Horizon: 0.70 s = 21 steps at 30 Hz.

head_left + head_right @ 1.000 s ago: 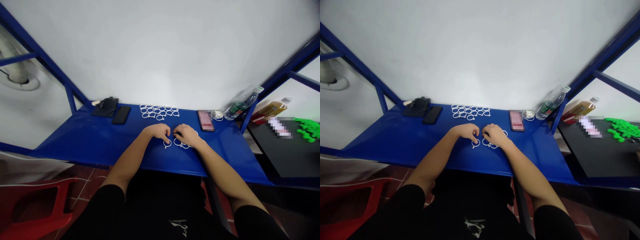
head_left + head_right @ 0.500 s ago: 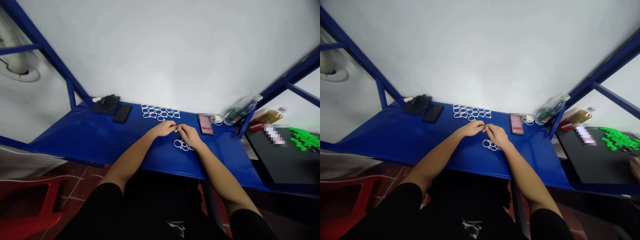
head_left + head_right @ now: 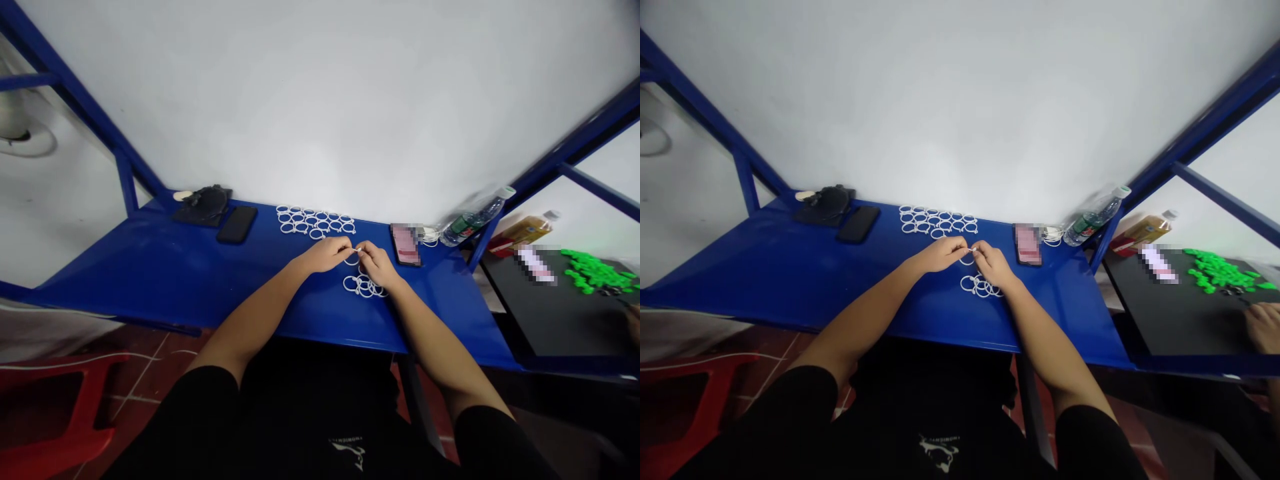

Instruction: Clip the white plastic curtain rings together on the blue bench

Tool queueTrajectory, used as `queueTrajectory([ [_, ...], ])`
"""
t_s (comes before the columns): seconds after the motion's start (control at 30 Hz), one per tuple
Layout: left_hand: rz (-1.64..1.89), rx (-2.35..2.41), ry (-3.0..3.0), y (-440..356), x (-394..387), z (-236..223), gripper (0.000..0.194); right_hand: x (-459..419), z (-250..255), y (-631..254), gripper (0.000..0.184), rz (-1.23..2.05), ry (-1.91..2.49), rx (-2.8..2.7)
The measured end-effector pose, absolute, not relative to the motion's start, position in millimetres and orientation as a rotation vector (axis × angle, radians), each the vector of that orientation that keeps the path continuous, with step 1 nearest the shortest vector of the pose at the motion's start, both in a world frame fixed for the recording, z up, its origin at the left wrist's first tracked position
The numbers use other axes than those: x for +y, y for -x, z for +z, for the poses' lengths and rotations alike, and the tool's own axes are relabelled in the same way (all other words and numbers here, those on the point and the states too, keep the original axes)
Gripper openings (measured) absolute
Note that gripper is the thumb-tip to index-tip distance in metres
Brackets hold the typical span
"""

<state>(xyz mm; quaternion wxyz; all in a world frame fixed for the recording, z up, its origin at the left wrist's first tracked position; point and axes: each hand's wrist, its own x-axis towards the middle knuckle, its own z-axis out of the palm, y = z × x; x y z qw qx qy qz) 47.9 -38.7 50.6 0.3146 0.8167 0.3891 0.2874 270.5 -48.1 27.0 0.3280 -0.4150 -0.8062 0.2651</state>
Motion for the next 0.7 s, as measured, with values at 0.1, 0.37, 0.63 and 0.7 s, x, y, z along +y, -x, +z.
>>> queueTrajectory([
  [0.1,0.758,1.036,-2.171,-49,-39,50,0.021,-48,28,-270,0.022,0.671,1.067,-2.128],
  [0.37,0.768,0.960,-2.188,-56,-44,49,0.025,-46,25,-267,0.014,0.659,1.015,-2.121],
  [0.63,0.842,0.905,-2.023,-54,-34,39,0.023,-46,26,-270,0.012,0.491,0.984,-2.176],
  [0.7,0.848,0.889,-2.002,-54,-33,35,0.023,-45,26,-271,0.012,0.472,0.972,-2.194],
])
